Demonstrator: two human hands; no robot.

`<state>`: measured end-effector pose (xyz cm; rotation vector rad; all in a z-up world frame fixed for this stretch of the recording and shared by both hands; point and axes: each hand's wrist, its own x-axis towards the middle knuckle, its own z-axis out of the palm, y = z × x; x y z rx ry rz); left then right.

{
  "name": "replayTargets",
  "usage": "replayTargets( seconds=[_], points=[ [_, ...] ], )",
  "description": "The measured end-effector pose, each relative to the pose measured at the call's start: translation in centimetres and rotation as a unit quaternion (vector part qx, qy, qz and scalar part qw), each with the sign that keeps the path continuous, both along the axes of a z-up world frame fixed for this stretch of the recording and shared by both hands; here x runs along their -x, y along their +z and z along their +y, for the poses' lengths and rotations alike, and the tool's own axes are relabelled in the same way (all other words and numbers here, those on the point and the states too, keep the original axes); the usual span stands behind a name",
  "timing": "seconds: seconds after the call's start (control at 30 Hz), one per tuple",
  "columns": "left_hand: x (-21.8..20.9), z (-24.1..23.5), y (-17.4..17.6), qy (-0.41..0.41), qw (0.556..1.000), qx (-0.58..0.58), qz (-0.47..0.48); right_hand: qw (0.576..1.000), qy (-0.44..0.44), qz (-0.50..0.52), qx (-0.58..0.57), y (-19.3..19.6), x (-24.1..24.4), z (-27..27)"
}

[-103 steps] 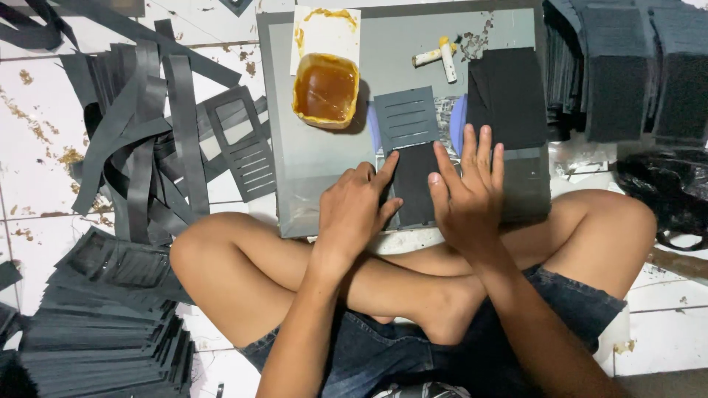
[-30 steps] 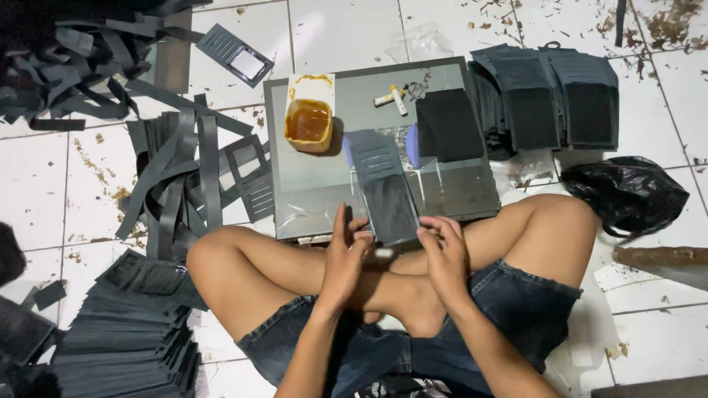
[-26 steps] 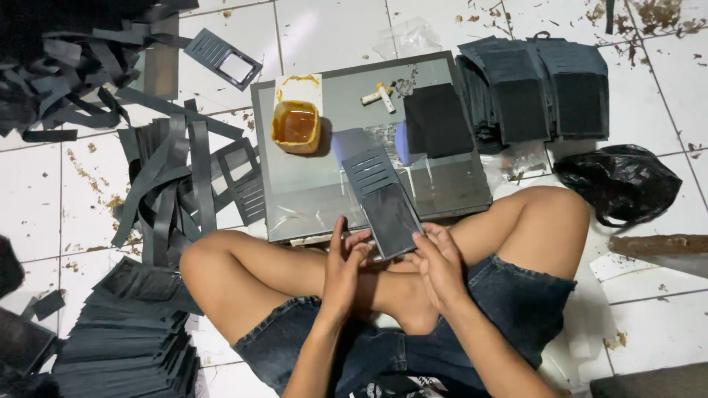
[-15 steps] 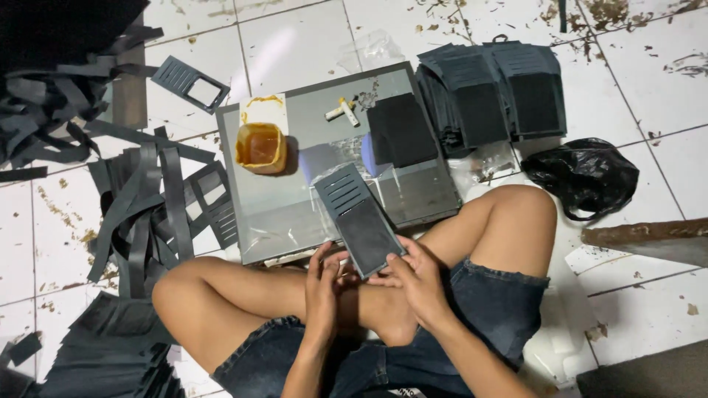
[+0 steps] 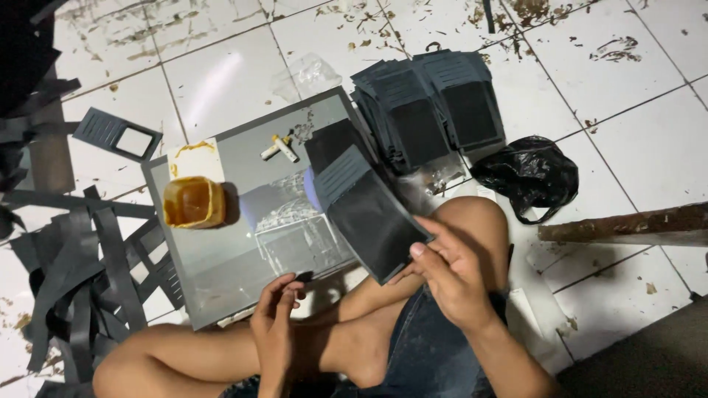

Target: The person sits on the floor with a board on their lap, dips a small applicator into a container of glue, spreads glue onto black fabric pieces, and presses the glued fabric onto plastic frames, setting finished pieces aside in stacks.

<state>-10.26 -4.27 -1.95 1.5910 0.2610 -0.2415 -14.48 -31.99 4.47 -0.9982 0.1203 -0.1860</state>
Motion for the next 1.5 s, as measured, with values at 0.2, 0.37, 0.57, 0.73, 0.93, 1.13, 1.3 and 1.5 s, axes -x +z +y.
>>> replayTargets(
  seconds=[0.2, 0.37, 0.57, 0.73, 0.93, 1.13, 1.3, 1.5],
  points=[
    [-1.7, -0.1, -0.2, 0.019, 1.0, -0.02, -0.015, 0.989, -0.107, -0.092, -0.039, 0.8, -5.2, -8.8],
    [-3.1, 0.0, -1.6, -0.012, 0.999, -0.035, -0.017, 0.982, -0.181, -0.026, -0.051, -5.3, -10.7, -15.7],
    [-4.0, 0.7, -3.7, -0.006, 0.999, -0.038, -0.018, 0.952, -0.277, 0.126, 0.033, -12.7, -12.2, -18.9],
    [-3.8, 1.1, -3.5, -0.027, 0.997, -0.07, -0.021, 0.928, -0.326, 0.161, 0.078, -12.0, -10.5, -17.5],
    [-3.2, 0.4, -1.7, -0.028, 0.991, -0.117, -0.054, 0.896, -0.407, 0.177, 0.014, -8.9, -7.3, -11.9],
    [-2.1, -1.5, 0.9, -0.113, 0.99, -0.063, -0.057, 0.954, -0.195, 0.094, 0.208, -4.9, -3.8, 1.6],
    [0.9, -4.0, 2.1, -0.324, 0.919, 0.215, 0.07, 0.973, 0.173, 0.113, -0.097, -4.1, -3.5, 8.5],
    [1.9, -1.5, 2.2, -0.253, 0.955, 0.114, 0.103, 0.939, 0.182, 0.098, -0.274, -3.7, -4.3, 10.5]
  ],
)
